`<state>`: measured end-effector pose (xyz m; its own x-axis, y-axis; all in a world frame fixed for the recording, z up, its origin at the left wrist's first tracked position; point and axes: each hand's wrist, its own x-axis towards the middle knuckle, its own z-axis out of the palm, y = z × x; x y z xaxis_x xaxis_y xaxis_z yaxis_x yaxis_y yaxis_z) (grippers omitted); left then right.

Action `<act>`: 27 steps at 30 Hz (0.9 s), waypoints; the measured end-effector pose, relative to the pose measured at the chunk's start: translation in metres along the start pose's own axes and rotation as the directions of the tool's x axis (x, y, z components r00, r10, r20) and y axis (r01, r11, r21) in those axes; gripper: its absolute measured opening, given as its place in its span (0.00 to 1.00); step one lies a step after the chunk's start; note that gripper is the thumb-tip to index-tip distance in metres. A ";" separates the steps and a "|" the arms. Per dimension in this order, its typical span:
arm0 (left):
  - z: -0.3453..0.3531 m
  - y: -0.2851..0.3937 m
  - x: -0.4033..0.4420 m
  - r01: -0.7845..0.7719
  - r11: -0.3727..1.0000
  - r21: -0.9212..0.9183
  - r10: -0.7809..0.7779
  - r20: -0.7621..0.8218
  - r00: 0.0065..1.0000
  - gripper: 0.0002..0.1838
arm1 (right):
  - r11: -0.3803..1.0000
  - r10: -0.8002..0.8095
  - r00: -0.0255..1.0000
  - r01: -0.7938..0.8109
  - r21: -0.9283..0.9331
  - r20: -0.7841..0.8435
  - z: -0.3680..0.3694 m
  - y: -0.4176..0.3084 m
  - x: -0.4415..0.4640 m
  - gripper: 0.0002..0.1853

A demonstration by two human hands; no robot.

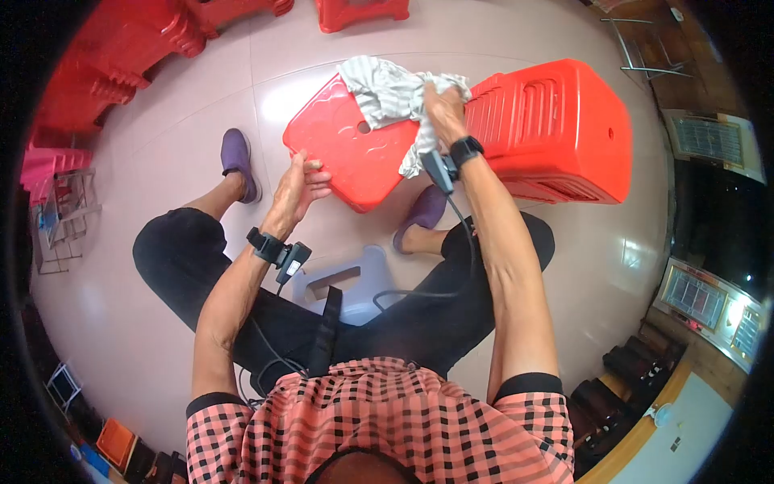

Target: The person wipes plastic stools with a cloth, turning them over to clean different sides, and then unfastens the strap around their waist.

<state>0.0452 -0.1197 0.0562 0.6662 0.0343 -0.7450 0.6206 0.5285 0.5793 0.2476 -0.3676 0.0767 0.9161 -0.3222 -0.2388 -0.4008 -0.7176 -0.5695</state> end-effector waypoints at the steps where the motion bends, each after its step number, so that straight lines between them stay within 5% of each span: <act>1: 0.001 -0.002 -0.001 -0.030 0.999 -0.026 0.030 -0.016 0.999 0.28 | 0.992 -0.121 0.992 0.122 -0.028 0.037 0.019 -0.009 0.003 0.36; 4: 0.002 -0.003 -0.005 -0.101 0.990 -0.099 0.095 -0.069 0.993 0.29 | 0.864 -0.358 0.921 0.388 -0.320 0.150 0.063 -0.067 -0.031 0.43; 6: 0.003 -0.002 -0.005 -0.117 0.981 -0.158 0.100 -0.110 0.989 0.26 | 0.808 -0.479 0.861 0.509 -0.297 0.170 0.081 -0.090 -0.061 0.42; 11: -0.023 -0.030 0.017 -0.171 0.948 -0.268 0.157 -0.075 0.985 0.26 | 0.469 -0.830 0.461 0.882 -0.055 0.314 0.104 -0.088 -0.131 0.21; 15: -0.058 -0.048 0.029 -0.136 0.976 -0.172 0.114 -0.131 0.985 0.26 | 0.375 -0.890 0.291 0.905 0.200 0.350 0.089 -0.048 -0.150 0.18; 22: -0.075 -0.054 0.050 -0.001 0.995 -0.102 -0.010 -0.114 0.993 0.38 | 0.380 -0.724 0.189 0.912 0.155 0.664 0.000 0.011 -0.155 0.24; 24: -0.068 -0.046 0.044 -0.014 0.997 -0.077 0.005 -0.114 0.993 0.42 | 0.481 -0.683 0.309 0.872 0.089 0.662 -0.020 0.024 -0.142 0.31; 26: -0.067 -0.043 0.047 0.017 0.995 -0.093 -0.021 -0.042 0.999 0.46 | 0.386 -0.804 0.319 0.922 0.033 0.502 -0.021 0.048 -0.106 0.36; 27: -0.065 -0.043 0.048 0.027 0.994 -0.106 -0.028 -0.011 1.000 0.47 | 0.478 -0.783 0.425 0.878 0.001 0.454 -0.025 0.049 -0.090 0.35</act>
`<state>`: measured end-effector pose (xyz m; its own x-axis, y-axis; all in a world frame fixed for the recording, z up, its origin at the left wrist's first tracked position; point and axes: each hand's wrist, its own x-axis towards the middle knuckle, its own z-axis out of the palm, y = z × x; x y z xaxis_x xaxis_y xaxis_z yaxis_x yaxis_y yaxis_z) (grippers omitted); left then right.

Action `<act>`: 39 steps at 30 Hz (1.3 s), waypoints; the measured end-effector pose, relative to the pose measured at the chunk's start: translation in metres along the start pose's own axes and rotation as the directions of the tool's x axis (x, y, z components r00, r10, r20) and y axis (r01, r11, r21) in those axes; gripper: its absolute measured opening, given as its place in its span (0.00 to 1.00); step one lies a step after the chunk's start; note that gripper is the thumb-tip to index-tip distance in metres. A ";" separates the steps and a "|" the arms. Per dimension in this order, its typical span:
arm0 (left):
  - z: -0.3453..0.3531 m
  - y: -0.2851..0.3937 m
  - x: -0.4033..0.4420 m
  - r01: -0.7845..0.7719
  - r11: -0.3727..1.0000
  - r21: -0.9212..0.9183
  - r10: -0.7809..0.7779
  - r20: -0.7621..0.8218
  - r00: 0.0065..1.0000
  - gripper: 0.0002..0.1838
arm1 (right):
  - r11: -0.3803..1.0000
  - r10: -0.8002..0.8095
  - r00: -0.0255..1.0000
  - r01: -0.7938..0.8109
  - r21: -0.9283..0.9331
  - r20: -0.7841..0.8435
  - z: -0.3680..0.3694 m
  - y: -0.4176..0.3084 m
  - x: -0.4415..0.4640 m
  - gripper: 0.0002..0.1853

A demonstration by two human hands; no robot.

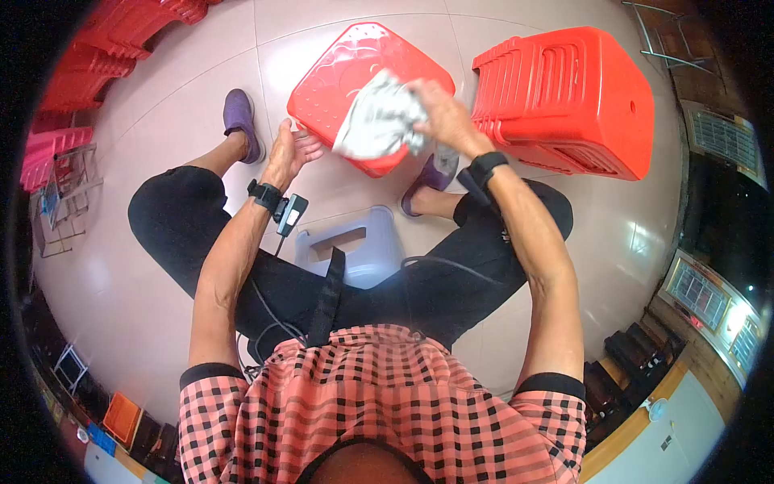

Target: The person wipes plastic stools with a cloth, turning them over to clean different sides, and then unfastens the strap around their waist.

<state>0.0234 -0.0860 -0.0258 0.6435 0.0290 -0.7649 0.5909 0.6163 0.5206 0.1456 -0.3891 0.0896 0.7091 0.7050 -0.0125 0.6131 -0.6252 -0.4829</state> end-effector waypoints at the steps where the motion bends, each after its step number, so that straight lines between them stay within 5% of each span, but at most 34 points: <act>1: 0.002 0.000 0.001 0.008 1.000 -0.013 -0.008 0.029 1.000 0.49 | 0.995 0.103 0.993 -0.102 0.024 -0.056 -0.006 0.015 0.006 0.35; 3: 0.008 0.000 0.000 0.040 0.999 -0.016 -0.040 -0.005 0.999 0.52 | 0.969 0.243 0.934 -0.247 0.019 -0.263 -0.007 0.054 0.017 0.32; 9: 0.028 0.013 -0.017 0.018 0.984 -0.178 -0.021 -0.015 1.000 0.56 | 0.740 0.642 0.748 -0.662 -0.121 -0.170 0.004 0.066 0.051 0.31; 19: 0.038 0.036 -0.013 -0.276 0.821 -0.501 0.326 0.014 0.945 0.33 | 0.721 0.691 0.700 -0.684 0.111 -0.178 0.019 0.048 -0.003 0.31; 22: 0.055 0.061 -0.035 -0.308 0.829 -0.466 0.416 0.147 0.897 0.32 | 0.667 0.743 0.664 -0.720 0.193 -0.091 0.001 0.026 -0.016 0.26; 25: 0.059 0.062 -0.029 -0.375 0.840 -0.392 0.456 0.135 0.880 0.25 | 0.704 0.674 0.704 -0.518 0.487 -0.225 0.001 0.022 -0.027 0.20; 29: 0.079 0.059 -0.057 -0.481 0.872 -0.088 0.489 0.134 0.862 0.23 | 0.749 0.641 0.626 -0.383 0.540 -0.445 -0.033 0.014 -0.007 0.16; 30: 0.078 0.056 -0.056 -0.476 0.879 -0.030 0.475 0.150 0.867 0.24 | 0.798 0.602 0.600 -0.441 0.411 -0.527 -0.041 0.014 0.000 0.16; 33: 0.084 0.056 -0.067 -0.486 0.852 0.195 0.445 0.218 0.868 0.28 | 0.854 0.419 0.713 -0.101 0.510 -0.562 -0.084 -0.055 0.019 0.16; 34: 0.072 0.052 -0.054 -0.477 0.825 0.305 0.417 0.242 0.876 0.29 | 0.881 0.304 0.819 -0.047 0.470 -0.486 -0.092 -0.071 0.024 0.17; 37: 0.070 0.046 -0.044 -0.719 0.517 0.465 0.603 0.399 0.691 0.20 | 0.942 -0.129 0.957 0.201 0.270 -0.261 -0.072 -0.107 0.034 0.21; 38: 0.086 0.057 -0.074 -0.857 0.113 0.503 0.698 0.574 0.429 0.16 | 0.944 -0.254 0.953 0.281 0.171 -0.167 -0.071 -0.121 0.033 0.22; 39: 0.094 0.065 -0.093 -0.804 -0.216 0.554 0.647 0.698 0.307 0.13 | 0.925 -0.368 0.928 0.371 0.080 -0.056 -0.073 -0.131 0.033 0.24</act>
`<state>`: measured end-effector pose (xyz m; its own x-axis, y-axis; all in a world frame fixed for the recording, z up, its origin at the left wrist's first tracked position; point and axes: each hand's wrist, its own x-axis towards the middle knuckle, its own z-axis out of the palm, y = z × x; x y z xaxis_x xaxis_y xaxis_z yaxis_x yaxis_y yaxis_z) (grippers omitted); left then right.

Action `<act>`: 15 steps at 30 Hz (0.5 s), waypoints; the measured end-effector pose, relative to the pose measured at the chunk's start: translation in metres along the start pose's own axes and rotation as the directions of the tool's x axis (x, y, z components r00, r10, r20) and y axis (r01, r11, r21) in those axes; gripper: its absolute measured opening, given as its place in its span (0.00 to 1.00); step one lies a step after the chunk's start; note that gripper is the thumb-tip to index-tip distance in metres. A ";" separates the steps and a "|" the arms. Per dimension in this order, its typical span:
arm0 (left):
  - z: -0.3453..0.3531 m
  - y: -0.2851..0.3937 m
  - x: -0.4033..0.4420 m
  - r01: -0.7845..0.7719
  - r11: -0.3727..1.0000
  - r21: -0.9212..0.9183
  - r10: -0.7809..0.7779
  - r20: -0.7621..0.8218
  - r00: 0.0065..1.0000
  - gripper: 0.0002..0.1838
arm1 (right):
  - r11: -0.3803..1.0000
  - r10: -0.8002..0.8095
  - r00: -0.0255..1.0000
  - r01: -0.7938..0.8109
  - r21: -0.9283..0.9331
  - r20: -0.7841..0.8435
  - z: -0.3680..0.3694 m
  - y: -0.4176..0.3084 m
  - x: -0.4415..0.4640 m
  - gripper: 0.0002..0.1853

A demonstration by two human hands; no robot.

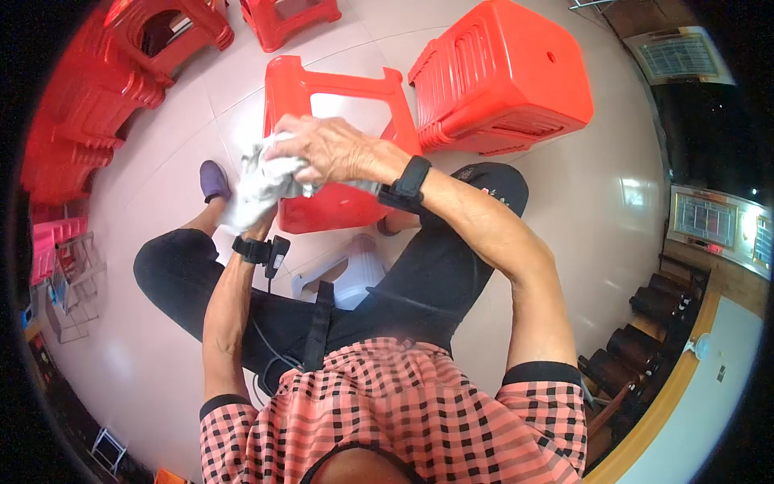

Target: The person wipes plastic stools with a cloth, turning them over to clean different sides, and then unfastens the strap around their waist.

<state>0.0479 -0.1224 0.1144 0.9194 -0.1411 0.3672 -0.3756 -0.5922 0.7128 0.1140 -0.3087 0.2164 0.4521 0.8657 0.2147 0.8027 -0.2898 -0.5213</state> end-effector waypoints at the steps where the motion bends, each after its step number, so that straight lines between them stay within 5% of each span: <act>1: -0.012 0.018 0.005 -0.179 0.943 0.280 0.178 0.031 0.984 0.10 | 1.000 0.001 1.000 -0.001 0.010 0.031 0.002 0.002 -0.002 0.26; 2: -0.004 0.015 0.002 -0.042 0.996 -0.075 0.038 -0.056 0.998 0.11 | 0.996 0.076 0.996 -0.075 -0.039 0.034 0.002 0.009 -0.004 0.26; 3: 0.008 0.007 -0.007 0.074 0.901 -0.428 -0.123 -0.088 0.989 0.12 | 0.985 0.150 0.988 -0.146 -0.088 0.034 0.000 0.020 -0.006 0.26; 5: 0.004 -0.011 -0.027 0.468 0.760 -0.450 -0.423 0.204 0.883 0.17 | 0.970 0.164 0.986 -0.167 -0.175 -0.033 0.000 0.068 -0.017 0.24; 6: 0.007 -0.009 -0.024 0.376 0.844 -0.382 -0.387 0.050 0.921 0.21 | 0.918 0.365 0.928 -0.372 -0.139 -0.070 -0.013 0.087 -0.017 0.24; 8: 0.008 -0.004 -0.022 0.506 0.766 -0.396 -0.486 0.157 0.859 0.23 | 0.777 0.597 0.768 -0.626 -0.070 -0.232 -0.029 0.115 -0.011 0.24; 10: 0.018 -0.004 -0.025 0.487 0.759 -0.432 -0.468 0.160 0.869 0.24 | 0.679 0.652 0.596 -0.734 0.011 -0.469 -0.031 0.127 -0.003 0.24; 13: 0.022 -0.008 -0.030 0.571 0.686 -0.451 -0.532 0.225 0.816 0.26 | 0.681 0.658 0.667 -0.725 -0.100 -0.350 -0.013 0.102 0.006 0.24; 15: 0.026 -0.019 -0.038 0.646 0.633 -0.427 -0.576 0.297 0.761 0.25 | 0.791 0.428 0.814 -0.547 -0.274 -0.392 0.007 0.074 0.002 0.23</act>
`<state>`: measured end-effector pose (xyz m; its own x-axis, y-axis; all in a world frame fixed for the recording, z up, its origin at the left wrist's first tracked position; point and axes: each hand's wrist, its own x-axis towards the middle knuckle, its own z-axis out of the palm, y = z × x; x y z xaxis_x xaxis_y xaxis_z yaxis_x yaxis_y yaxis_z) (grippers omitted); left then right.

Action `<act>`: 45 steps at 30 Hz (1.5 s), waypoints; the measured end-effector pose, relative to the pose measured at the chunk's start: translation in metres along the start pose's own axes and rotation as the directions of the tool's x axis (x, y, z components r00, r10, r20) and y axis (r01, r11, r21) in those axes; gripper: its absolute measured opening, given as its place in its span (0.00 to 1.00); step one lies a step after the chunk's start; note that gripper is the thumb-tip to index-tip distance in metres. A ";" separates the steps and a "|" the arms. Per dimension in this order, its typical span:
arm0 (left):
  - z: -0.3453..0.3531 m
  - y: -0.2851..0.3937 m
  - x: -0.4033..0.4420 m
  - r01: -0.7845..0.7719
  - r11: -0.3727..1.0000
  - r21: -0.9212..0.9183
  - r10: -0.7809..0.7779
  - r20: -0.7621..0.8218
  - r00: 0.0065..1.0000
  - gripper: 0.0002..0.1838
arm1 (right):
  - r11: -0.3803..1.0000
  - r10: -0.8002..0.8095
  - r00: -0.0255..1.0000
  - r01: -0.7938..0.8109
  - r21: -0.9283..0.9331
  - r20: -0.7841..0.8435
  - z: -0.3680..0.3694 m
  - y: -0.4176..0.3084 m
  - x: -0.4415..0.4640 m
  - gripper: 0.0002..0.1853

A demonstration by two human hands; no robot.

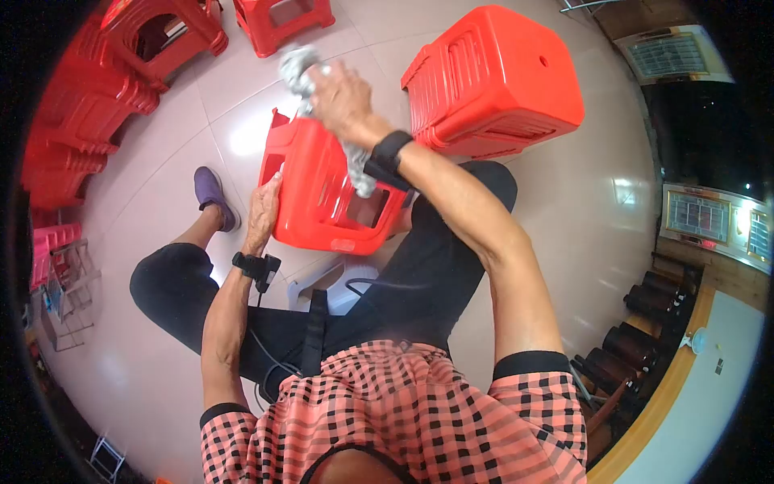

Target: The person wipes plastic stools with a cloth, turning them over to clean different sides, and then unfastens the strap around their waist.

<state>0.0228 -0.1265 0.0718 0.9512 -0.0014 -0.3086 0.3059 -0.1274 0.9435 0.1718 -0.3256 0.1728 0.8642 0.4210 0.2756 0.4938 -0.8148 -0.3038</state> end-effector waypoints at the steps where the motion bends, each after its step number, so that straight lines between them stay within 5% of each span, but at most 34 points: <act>1: -0.004 -0.014 0.002 0.039 0.999 0.019 -0.040 0.036 0.999 0.27 | 0.997 -0.039 0.999 0.040 0.066 -0.009 0.004 -0.010 -0.010 0.22; 4: 0.005 -0.039 0.010 0.170 0.985 0.005 -0.170 0.021 0.985 0.29 | 0.976 -0.101 0.994 0.109 0.190 -0.051 0.013 -0.021 -0.024 0.21; 7: 0.009 -0.027 0.002 0.293 0.935 -0.201 -0.291 0.041 0.956 0.27 | 0.977 -0.111 0.990 0.124 0.174 -0.084 0.014 -0.026 -0.028 0.20; 13: 0.005 -0.038 0.017 0.206 0.760 -0.616 -0.204 0.075 0.976 0.22 | 0.930 -0.320 0.933 0.343 0.133 -0.167 0.026 -0.064 -0.058 0.15; 15: 0.003 -0.037 0.019 0.101 0.727 -0.679 -0.186 -0.052 0.981 0.21 | 0.913 -0.358 0.930 0.330 0.239 0.081 0.030 -0.084 -0.078 0.13; 18: -0.019 -0.061 0.026 0.044 0.756 -0.653 -0.076 -0.020 0.997 0.24 | 0.879 -0.335 0.930 0.251 0.405 0.150 0.038 -0.089 -0.088 0.12; 20: -0.027 -0.061 0.028 0.056 0.795 -0.603 -0.144 -0.098 0.985 0.25 | 0.855 -0.338 0.924 0.223 0.467 0.177 0.037 -0.085 -0.081 0.12; 23: -0.018 -0.035 0.031 -0.040 0.770 -0.636 -0.162 -0.256 0.953 0.33 | 0.880 -0.248 0.967 0.203 0.430 0.051 0.042 -0.049 -0.050 0.15; 25: -0.032 -0.023 0.024 0.057 0.986 -0.159 -0.090 -0.210 0.973 0.38 | 0.897 -0.248 0.967 0.254 0.362 -0.063 0.055 -0.021 -0.038 0.16; 26: -0.041 -0.030 0.025 0.284 0.952 -0.113 -0.300 -0.176 0.937 0.38 | 0.905 -0.250 0.961 0.275 0.325 -0.117 0.059 -0.008 -0.039 0.16; 29: -0.031 -0.040 0.029 -0.045 0.914 -0.402 -0.077 -0.281 0.957 0.36 | 0.971 -0.146 0.982 0.165 0.171 -0.117 0.059 0.038 -0.062 0.19; 30: -0.032 -0.025 0.024 0.002 0.868 -0.497 -0.134 -0.231 0.964 0.33 | 0.987 -0.117 0.987 0.128 0.097 -0.109 0.067 0.058 -0.075 0.19; 33: -0.035 -0.023 0.025 0.018 0.831 -0.556 -0.173 -0.227 0.959 0.33 | 0.937 0.288 0.945 -0.245 0.248 -0.154 0.068 0.081 -0.099 0.21; 35: -0.048 -0.045 0.033 0.084 0.793 -0.604 -0.219 -0.154 0.963 0.33 | 0.861 0.491 0.850 -0.439 0.258 -0.192 0.080 0.090 -0.107 0.22; 36: -0.051 -0.050 0.036 0.086 0.776 -0.625 -0.217 -0.135 0.967 0.33 | 0.748 0.635 0.768 -0.581 0.320 -0.088 0.082 0.090 -0.108 0.23; 40: -0.059 -0.069 0.038 0.013 0.751 -0.660 -0.149 -0.151 0.977 0.32 | 0.813 0.548 0.832 -0.507 0.286 -0.084 0.101 0.082 -0.113 0.22; 45: -0.066 -0.074 0.039 0.072 0.704 -0.706 -0.183 -0.082 0.980 0.31 | 0.906 0.416 0.885 -0.423 -0.013 0.210 0.068 0.056 -0.121 0.21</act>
<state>0.0401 -0.0519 -0.0024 0.8793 0.1035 -0.4648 0.3126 0.6108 0.7275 0.1014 -0.3949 0.0605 0.9904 0.1169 -0.0738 0.0804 -0.9214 -0.3803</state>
